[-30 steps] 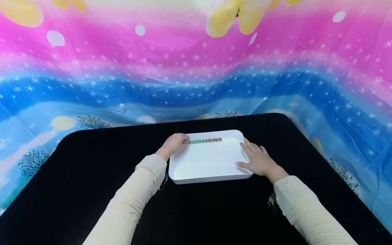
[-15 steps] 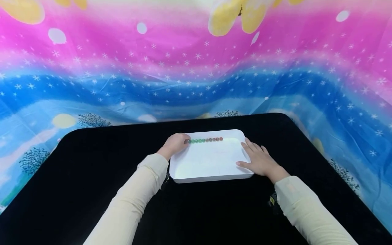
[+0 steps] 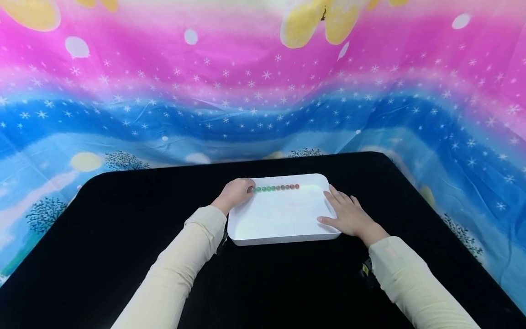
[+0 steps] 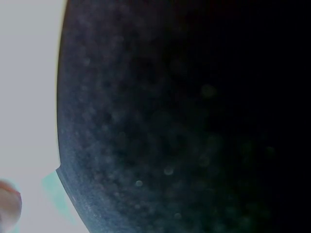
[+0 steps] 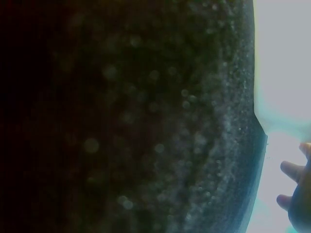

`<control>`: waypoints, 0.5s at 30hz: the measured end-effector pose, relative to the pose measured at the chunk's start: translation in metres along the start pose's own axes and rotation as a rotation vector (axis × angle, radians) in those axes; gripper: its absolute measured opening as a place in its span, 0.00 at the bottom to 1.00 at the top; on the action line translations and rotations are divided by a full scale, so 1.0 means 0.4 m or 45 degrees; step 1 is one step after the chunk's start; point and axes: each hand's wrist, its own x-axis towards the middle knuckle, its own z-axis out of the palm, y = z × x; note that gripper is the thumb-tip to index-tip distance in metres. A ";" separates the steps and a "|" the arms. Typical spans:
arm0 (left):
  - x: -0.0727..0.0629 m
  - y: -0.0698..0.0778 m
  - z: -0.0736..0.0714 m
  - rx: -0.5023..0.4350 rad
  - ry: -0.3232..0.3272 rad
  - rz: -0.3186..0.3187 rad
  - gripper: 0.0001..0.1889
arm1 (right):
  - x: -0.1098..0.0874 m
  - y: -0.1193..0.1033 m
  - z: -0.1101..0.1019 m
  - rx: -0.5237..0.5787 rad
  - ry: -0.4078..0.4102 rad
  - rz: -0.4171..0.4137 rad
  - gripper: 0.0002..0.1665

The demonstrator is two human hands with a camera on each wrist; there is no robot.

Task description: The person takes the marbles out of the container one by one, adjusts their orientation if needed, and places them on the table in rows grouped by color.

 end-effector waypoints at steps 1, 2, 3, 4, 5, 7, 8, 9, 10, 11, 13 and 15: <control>0.002 -0.001 0.002 -0.008 -0.007 -0.009 0.10 | 0.000 0.000 -0.001 0.002 -0.001 -0.001 0.51; 0.006 -0.002 0.004 -0.015 -0.013 -0.016 0.10 | -0.001 0.000 -0.002 0.003 -0.002 -0.002 0.51; 0.009 -0.002 0.006 -0.021 -0.024 -0.026 0.10 | -0.001 -0.001 -0.002 0.005 -0.004 -0.003 0.51; 0.012 -0.003 0.008 -0.021 -0.034 -0.035 0.10 | -0.002 -0.001 -0.003 0.006 -0.006 -0.003 0.51; 0.016 -0.007 0.015 -0.018 -0.011 -0.014 0.08 | -0.003 -0.002 -0.004 0.004 -0.007 -0.003 0.51; 0.020 -0.008 0.017 -0.012 -0.023 -0.021 0.08 | -0.003 -0.001 -0.004 0.003 -0.009 -0.003 0.51; 0.021 -0.008 0.018 -0.006 -0.023 -0.019 0.07 | -0.004 -0.002 -0.004 0.001 -0.010 -0.002 0.51; 0.020 -0.007 0.017 -0.006 -0.023 -0.019 0.07 | -0.004 -0.002 -0.004 0.001 -0.011 -0.001 0.51; 0.018 -0.007 0.016 -0.004 -0.021 -0.014 0.07 | -0.004 -0.002 -0.004 -0.001 -0.011 -0.001 0.51; 0.016 -0.006 0.014 -0.003 -0.015 -0.009 0.07 | -0.003 -0.002 -0.004 -0.004 -0.011 0.000 0.52; 0.008 -0.001 0.006 0.005 -0.031 -0.024 0.08 | -0.003 -0.002 -0.005 -0.010 -0.011 0.001 0.52; 0.002 0.001 0.002 0.025 -0.013 -0.011 0.08 | -0.002 -0.002 -0.004 -0.015 -0.011 0.001 0.52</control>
